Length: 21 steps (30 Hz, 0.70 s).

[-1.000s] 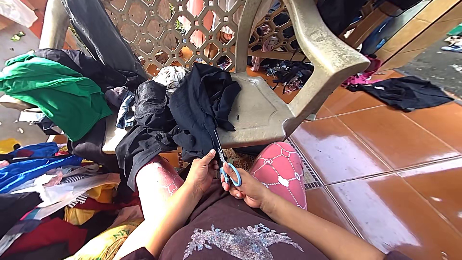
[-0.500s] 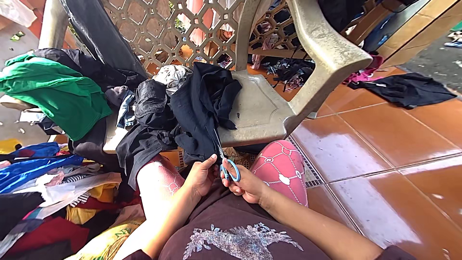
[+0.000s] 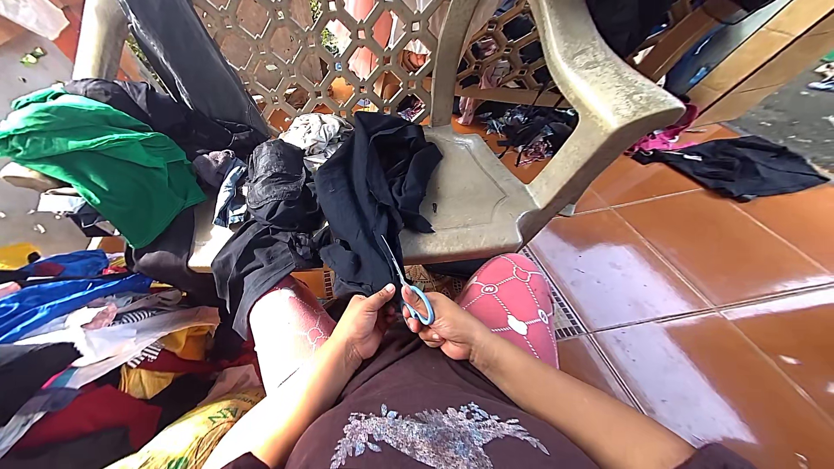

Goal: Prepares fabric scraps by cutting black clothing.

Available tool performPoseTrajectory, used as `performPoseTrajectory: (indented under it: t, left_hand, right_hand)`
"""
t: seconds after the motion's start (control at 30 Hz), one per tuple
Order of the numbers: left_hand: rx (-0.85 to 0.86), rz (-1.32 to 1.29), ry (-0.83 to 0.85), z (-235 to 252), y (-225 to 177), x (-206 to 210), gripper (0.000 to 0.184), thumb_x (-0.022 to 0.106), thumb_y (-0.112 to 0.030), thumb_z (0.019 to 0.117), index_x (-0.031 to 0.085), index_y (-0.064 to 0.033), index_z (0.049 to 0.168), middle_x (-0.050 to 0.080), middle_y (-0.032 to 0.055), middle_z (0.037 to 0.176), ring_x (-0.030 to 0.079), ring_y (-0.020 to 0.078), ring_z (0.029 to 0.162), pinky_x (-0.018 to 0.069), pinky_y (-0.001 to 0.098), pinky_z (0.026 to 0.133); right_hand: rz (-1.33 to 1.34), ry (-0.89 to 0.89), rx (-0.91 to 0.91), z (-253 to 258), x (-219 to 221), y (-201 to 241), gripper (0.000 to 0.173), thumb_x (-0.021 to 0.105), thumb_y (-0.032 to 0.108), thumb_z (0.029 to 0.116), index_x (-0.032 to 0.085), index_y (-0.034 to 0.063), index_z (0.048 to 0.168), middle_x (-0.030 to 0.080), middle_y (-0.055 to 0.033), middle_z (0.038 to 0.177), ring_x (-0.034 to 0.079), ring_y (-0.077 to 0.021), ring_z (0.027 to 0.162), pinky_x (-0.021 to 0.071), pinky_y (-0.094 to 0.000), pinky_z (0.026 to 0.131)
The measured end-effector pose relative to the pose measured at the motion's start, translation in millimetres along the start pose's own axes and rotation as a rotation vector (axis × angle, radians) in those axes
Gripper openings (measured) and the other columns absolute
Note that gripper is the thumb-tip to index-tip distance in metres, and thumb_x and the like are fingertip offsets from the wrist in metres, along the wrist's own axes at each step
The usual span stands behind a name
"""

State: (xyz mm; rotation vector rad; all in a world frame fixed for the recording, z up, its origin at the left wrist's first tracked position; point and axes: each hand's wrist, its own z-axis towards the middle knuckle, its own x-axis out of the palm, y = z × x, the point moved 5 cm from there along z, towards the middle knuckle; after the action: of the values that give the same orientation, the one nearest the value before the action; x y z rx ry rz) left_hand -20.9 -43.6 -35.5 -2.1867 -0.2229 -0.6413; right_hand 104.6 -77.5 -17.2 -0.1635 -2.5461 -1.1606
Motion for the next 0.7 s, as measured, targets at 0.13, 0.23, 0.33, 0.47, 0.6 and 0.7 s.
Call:
performPoseTrajectory:
  t: [0.13,0.23,0.33,0.47,0.6,0.7]
  left_hand:
    - [-0.006,0.038,0.030,-4,3,-2,0.014,0.052,-0.007,0.1047,0.063,-0.0016,0.097,0.067,0.0059,0.076,0.062,0.0097,0.063,0.0545,0.0238,0.063]
    - [0.000,0.042,0.026,-4,2,-5,0.012,0.053,-0.007,0.1044,0.062,-0.0023,0.098,0.067,0.0056,0.077,0.062,0.0093,0.064,0.0540,0.0231,0.062]
    - [0.005,0.046,0.020,-5,0,-6,0.012,0.054,-0.006,0.1041,0.063,-0.0028,0.097,0.065,0.0041,0.077,0.060,0.0085,0.063,0.0527,0.0226,0.061]
    - [0.005,0.056,0.006,-8,-2,-5,0.013,0.053,-0.006,0.1044,0.063,-0.0032,0.096,0.065,0.0034,0.076,0.059,0.0080,0.061,0.0525,0.0223,0.061]
    - [0.014,0.031,0.015,-10,-3,-7,0.014,0.052,-0.005,0.1042,0.062,-0.0041,0.095,0.063,0.0026,0.072,0.057,0.0074,0.059,0.0511,0.0221,0.060]
    - [0.043,-0.049,0.044,-10,-2,-11,0.016,0.049,-0.005,0.1040,0.062,-0.0059,0.094,0.062,0.0016,0.071,0.055,0.0069,0.057,0.0502,0.0218,0.058]
  right_hand:
    - [-0.033,-0.016,0.029,11,-2,9,0.040,0.039,0.046,0.1093,0.053,0.0131,0.092,0.054,0.0055,0.060,0.035,0.0024,0.038,0.0280,-0.0124,0.036]
    - [-0.076,-0.023,0.029,17,-5,15,0.039,0.040,0.047,0.1088,0.053,0.0132,0.093,0.054,0.0051,0.060,0.035,0.0017,0.038,0.0281,-0.0127,0.036]
    - [-0.112,-0.024,-0.007,18,-5,17,0.040,0.042,0.042,0.1095,0.053,0.0125,0.084,0.050,0.0062,0.057,0.033,0.0020,0.037,0.0265,-0.0129,0.036]
    - [-0.149,-0.040,-0.030,19,-7,15,0.037,0.045,0.036,0.1096,0.052,0.0118,0.083,0.048,0.0069,0.057,0.030,0.0018,0.037,0.0256,-0.0134,0.036]
    - [-0.163,-0.008,-0.018,22,-10,16,0.039,0.046,0.039,0.1093,0.055,0.0115,0.082,0.049,0.0069,0.056,0.031,0.0024,0.037,0.0249,-0.0131,0.036]
    - [-0.218,0.027,0.023,28,-10,20,0.041,0.044,0.043,0.1090,0.055,0.0116,0.085,0.051,0.0065,0.058,0.033,0.0025,0.038,0.0262,-0.0126,0.037]
